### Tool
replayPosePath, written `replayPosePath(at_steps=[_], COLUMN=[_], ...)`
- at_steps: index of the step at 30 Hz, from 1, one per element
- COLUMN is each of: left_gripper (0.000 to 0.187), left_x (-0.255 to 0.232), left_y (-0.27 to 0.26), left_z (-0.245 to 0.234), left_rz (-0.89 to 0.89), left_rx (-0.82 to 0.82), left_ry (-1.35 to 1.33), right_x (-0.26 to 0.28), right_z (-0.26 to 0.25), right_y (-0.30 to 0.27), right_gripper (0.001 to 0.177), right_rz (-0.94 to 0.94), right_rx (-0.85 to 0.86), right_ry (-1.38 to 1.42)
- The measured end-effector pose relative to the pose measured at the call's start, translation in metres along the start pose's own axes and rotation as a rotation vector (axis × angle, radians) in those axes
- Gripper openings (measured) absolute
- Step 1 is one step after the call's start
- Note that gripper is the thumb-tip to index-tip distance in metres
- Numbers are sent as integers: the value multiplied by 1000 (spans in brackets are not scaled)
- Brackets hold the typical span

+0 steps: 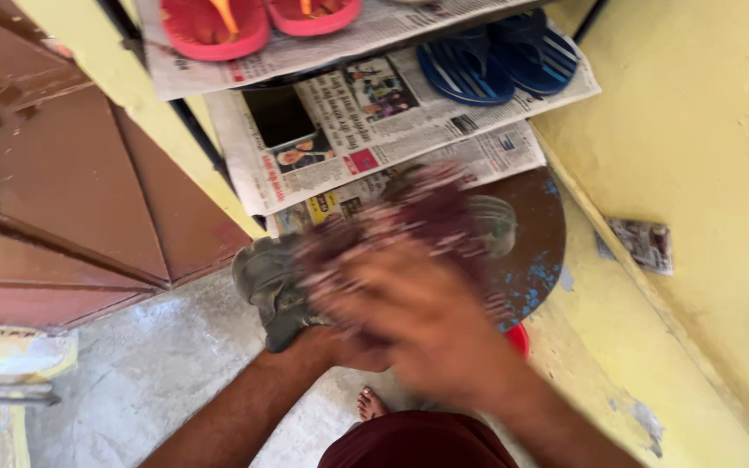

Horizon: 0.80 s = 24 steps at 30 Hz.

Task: The person wipes a pair of dirty black shoes with a patterned cloth, rotating them to clean different sides. They then tie the laces on one shoe and continue wiping the other shoe before placing both on a newspaper-lined shelf.

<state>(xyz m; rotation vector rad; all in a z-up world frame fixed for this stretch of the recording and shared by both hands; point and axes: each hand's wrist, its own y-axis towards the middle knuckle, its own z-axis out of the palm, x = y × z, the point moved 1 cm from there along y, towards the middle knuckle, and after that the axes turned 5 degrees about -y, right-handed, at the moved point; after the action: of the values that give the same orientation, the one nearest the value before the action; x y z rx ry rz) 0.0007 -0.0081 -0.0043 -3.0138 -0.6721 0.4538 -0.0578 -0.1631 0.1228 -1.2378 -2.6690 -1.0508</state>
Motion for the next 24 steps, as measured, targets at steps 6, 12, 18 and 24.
replayPosePath(at_steps=[6,12,18,24], left_gripper=[44,50,49,61], left_x=[0,-6,-14,-30], left_y=[-5,-23,-27,-34], left_z=[4,-4,-11,-28], left_rz=[34,-137,-248,-30], left_rx=[50,-41,-97,-490], left_ry=[158,-359,-502,-822], right_x=[13,-33,-61,-63], right_z=[2,-23,-12,-9], right_y=[8,-28,-60,-53], right_gripper=[56,51,61,57], right_rz=[-30,94,456,389], right_rx=[30,-236,-453,-569], right_ry=[43,-145,86,544])
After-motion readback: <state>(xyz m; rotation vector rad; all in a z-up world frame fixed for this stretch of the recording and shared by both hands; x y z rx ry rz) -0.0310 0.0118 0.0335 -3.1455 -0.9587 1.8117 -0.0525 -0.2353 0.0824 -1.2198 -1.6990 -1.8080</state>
